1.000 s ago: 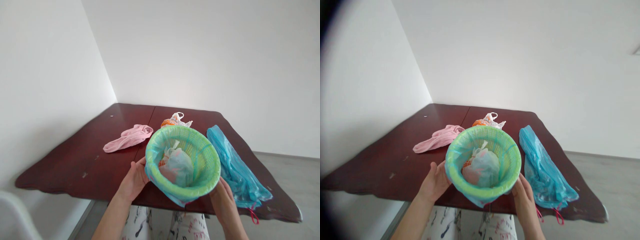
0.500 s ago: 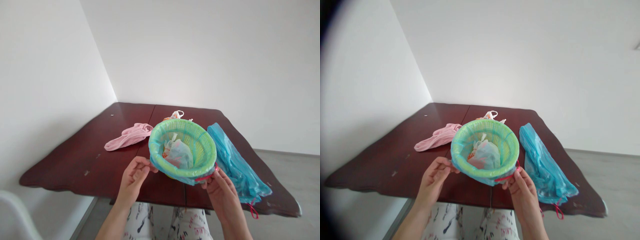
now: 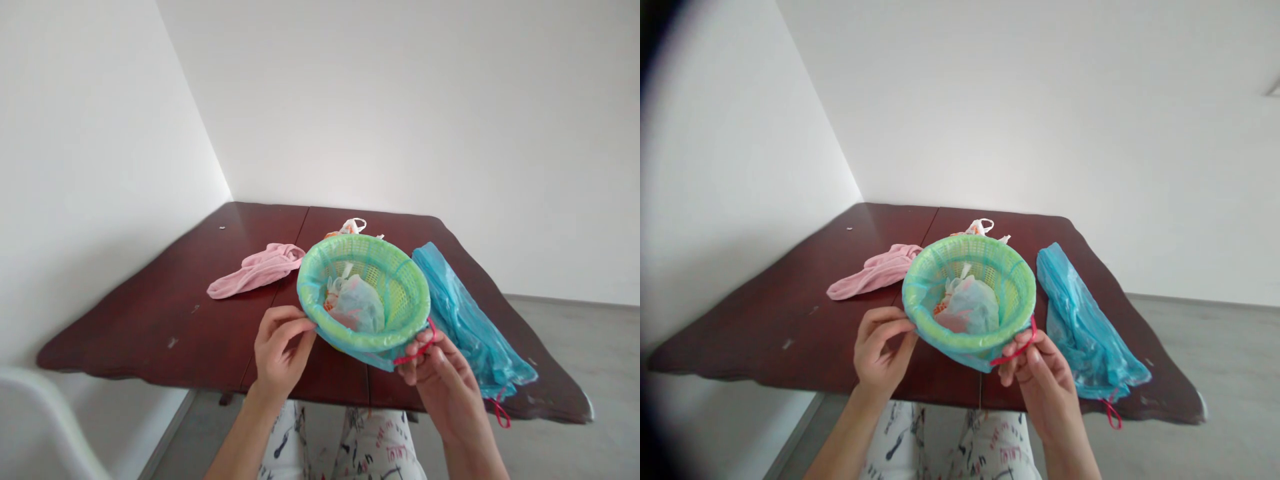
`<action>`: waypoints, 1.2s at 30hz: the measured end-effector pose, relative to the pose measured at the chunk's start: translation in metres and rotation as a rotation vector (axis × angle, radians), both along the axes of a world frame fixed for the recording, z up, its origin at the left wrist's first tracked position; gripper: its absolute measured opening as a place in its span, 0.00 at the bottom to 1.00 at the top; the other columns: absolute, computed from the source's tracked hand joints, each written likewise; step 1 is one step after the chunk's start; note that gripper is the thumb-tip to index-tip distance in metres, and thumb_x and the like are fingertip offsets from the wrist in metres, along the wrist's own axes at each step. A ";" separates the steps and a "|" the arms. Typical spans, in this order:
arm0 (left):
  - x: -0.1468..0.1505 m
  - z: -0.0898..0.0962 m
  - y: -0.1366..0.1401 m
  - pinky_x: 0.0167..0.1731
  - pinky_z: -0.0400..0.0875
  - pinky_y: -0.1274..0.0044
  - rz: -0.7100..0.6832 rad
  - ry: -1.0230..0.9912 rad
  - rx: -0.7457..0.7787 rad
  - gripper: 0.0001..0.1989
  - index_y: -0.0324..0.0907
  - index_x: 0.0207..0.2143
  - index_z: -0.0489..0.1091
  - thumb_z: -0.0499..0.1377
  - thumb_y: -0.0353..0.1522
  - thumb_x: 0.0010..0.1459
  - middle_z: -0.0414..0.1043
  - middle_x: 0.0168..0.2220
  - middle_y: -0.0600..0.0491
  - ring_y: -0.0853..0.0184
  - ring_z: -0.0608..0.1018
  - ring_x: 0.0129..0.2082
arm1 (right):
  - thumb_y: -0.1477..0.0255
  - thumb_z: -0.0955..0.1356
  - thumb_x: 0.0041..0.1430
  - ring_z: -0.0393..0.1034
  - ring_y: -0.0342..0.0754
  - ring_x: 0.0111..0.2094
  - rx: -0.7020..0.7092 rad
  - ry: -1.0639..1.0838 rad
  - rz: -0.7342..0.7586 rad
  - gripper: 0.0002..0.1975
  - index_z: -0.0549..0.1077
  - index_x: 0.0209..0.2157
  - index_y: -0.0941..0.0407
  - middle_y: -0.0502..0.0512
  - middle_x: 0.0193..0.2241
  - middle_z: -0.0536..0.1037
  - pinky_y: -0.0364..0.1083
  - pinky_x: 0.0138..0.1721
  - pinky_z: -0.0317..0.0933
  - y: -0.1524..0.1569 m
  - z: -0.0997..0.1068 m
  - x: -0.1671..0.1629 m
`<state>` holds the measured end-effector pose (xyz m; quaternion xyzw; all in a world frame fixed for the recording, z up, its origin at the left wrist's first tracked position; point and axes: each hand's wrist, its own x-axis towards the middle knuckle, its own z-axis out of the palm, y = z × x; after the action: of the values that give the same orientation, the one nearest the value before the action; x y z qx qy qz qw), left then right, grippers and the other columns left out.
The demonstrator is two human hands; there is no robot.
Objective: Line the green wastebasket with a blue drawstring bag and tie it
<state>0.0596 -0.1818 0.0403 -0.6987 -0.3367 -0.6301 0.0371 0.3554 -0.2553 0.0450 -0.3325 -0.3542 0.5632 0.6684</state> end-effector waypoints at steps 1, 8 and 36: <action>0.000 0.000 -0.002 0.46 0.85 0.72 0.041 0.022 0.035 0.14 0.45 0.48 0.83 0.72 0.18 0.68 0.80 0.50 0.47 0.62 0.85 0.48 | 0.57 0.78 0.78 0.81 0.46 0.33 0.055 -0.079 -0.038 0.11 0.86 0.55 0.46 0.53 0.43 0.88 0.47 0.42 0.81 -0.003 -0.005 0.000; -0.006 0.003 -0.012 0.61 0.85 0.61 -0.023 0.203 0.150 0.17 0.42 0.52 0.78 0.68 0.17 0.65 0.86 0.60 0.40 0.52 0.86 0.63 | 0.72 0.77 0.76 0.84 0.60 0.54 0.513 -0.790 -0.408 0.34 0.74 0.78 0.40 0.61 0.56 0.85 0.60 0.53 0.85 -0.001 -0.038 -0.008; -0.037 0.071 0.058 0.81 0.59 0.51 -0.402 0.182 -0.514 0.31 0.54 0.71 0.78 0.60 0.61 0.79 0.70 0.79 0.44 0.44 0.69 0.79 | 0.55 0.80 0.74 0.59 0.45 0.24 0.123 -0.685 -0.328 0.51 0.58 0.87 0.47 0.44 0.25 0.72 0.43 0.23 0.56 0.038 0.071 0.021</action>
<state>0.0227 -0.1236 0.1114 -0.7911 -0.3353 -0.4543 -0.2352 0.3766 -0.2171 0.1159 -0.5131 -0.5322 0.2829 0.6112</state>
